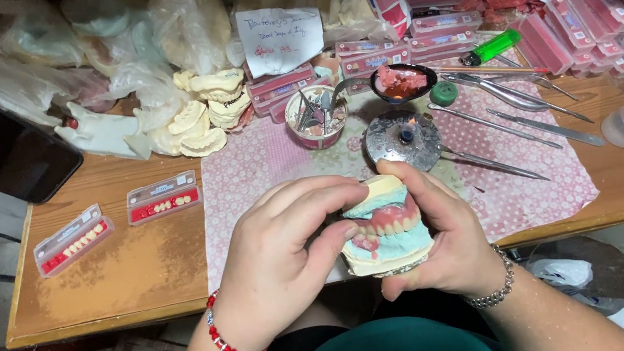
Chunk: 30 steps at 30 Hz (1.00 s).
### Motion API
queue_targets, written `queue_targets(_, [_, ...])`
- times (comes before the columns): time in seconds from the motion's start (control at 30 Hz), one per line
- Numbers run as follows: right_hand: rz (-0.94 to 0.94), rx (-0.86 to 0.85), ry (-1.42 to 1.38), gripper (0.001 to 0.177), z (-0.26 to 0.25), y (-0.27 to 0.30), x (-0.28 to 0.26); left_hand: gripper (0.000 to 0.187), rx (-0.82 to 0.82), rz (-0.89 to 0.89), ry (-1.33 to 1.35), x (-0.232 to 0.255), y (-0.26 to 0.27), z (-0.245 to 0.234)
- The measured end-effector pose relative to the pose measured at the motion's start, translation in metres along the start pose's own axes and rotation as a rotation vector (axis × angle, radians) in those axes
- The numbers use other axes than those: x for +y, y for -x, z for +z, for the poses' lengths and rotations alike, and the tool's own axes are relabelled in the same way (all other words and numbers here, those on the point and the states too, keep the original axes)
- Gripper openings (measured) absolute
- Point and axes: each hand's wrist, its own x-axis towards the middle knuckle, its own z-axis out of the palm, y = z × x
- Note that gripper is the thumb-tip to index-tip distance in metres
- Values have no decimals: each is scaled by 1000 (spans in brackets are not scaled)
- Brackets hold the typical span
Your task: The person holds a dental cast with attached teeth and uses a metal tool to scrape and shape the pink material on the cast. They rotate the cast to access different areas and continue refining the surface with the tool.
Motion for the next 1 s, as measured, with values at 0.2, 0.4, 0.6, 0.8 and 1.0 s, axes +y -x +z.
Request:
queue_targets(0.2, [31, -1, -94, 125, -1, -1, -1, 23, -2, 12, 51, -1, 0, -3])
queue_targets(0.4, [108, -86, -715, 124, 0, 3, -2, 32, -73, 143, 17, -1, -2, -7])
queue_targets(0.6, [62, -142, -809, 123, -10, 4, -8, 78, -127, 166, -313, -10, 7, 2])
queue_targets(0.8, [66, -222, -948, 123, -14, 6, -11, 52, 1, 311, -206, -2, 8, 10])
queue_targets(1.0, [19, -36, -462, 98, -41, 14, -10, 65, 126, 272, -347, -6, 17, 20])
